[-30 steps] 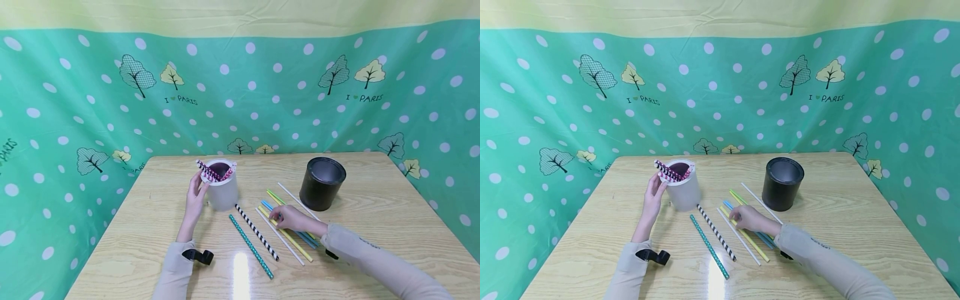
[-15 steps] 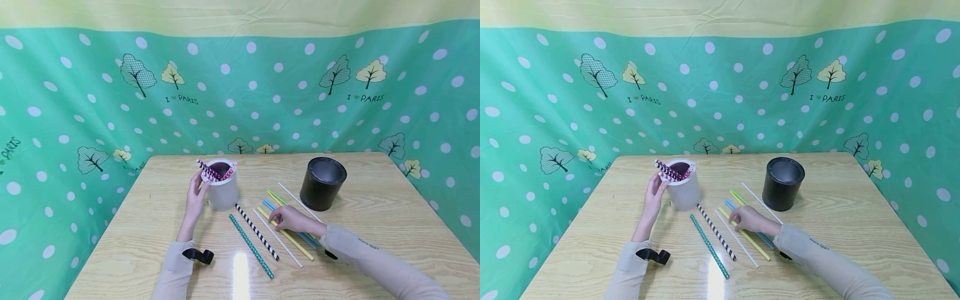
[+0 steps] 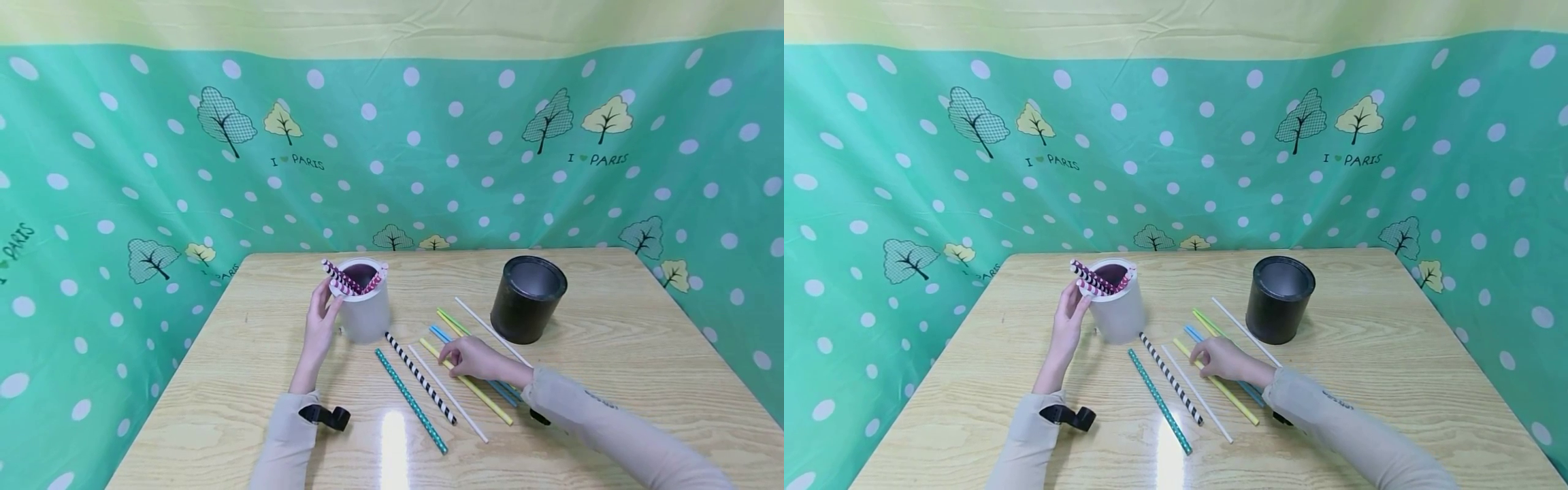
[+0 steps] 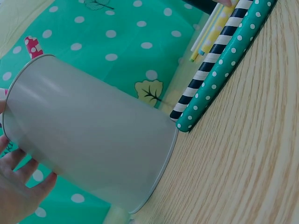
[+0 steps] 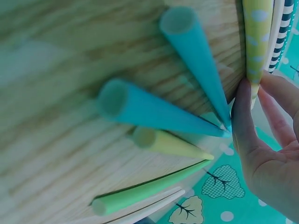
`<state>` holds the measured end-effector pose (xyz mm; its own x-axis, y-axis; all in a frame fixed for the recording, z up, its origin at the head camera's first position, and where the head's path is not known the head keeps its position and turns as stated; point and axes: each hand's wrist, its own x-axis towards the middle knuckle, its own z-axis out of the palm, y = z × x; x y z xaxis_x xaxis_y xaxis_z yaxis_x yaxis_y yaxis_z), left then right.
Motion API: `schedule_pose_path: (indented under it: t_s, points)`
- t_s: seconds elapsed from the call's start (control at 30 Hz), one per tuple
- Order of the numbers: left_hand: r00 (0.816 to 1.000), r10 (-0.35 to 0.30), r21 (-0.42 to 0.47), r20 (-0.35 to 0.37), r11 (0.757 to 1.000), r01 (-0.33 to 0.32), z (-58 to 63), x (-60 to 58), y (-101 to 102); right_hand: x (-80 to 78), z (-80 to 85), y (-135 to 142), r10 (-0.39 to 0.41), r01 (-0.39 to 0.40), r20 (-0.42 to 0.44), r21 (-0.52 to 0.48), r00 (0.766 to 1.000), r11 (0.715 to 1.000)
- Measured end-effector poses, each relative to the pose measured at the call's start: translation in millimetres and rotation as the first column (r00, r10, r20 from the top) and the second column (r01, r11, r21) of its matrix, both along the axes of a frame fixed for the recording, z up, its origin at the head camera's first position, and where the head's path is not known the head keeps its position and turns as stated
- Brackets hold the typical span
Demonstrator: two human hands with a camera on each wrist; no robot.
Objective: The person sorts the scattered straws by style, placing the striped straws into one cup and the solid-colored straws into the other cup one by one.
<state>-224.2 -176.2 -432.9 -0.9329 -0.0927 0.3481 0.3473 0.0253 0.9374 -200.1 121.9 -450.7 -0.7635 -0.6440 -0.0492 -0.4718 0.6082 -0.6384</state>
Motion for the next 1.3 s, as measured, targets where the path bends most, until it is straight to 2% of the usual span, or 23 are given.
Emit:
schedule_pose_path:
  t_s: [0.3, 0.5, 0.77, 0.9, 1.03, 1.3]
  points:
    - [1.000, -0.009, 0.005, -0.001, 1.000, 0.009, 0.6, 0.0, 0, -1.0, 0.6, 2, -0.037, 0.039, 0.047, -0.036, 0.998, 0.999]
    - [1.000, -0.012, 0.009, 0.005, 1.000, 0.012, -0.3, -1.4, 0, 0.0, 13.2, 4, -0.047, 0.050, 0.029, -0.094, 0.998, 0.994]
    - [1.000, -0.005, 0.004, 0.014, 1.000, 0.005, -0.9, -0.8, -1, -1.5, 24.3, 3, -0.107, 0.110, 0.043, -0.100, 0.993, 0.989]
    - [1.000, 0.005, -0.004, 0.026, 1.000, -0.005, -0.2, 0.1, -1, 0.1, 30.4, 4, -0.112, 0.119, 0.049, -0.150, 0.992, 0.982]
    - [1.000, 0.004, -0.004, 0.023, 1.000, -0.004, 0.7, 1.0, 0, 1.9, 35.7, 5, -0.109, 0.110, 0.015, -0.206, 0.994, 0.972]
    - [1.000, 0.004, 0.001, 0.012, 1.000, -0.004, -0.1, -0.1, 0, -1.6, 41.3, -1, -0.173, 0.174, 0.025, -0.222, 0.985, 0.959]
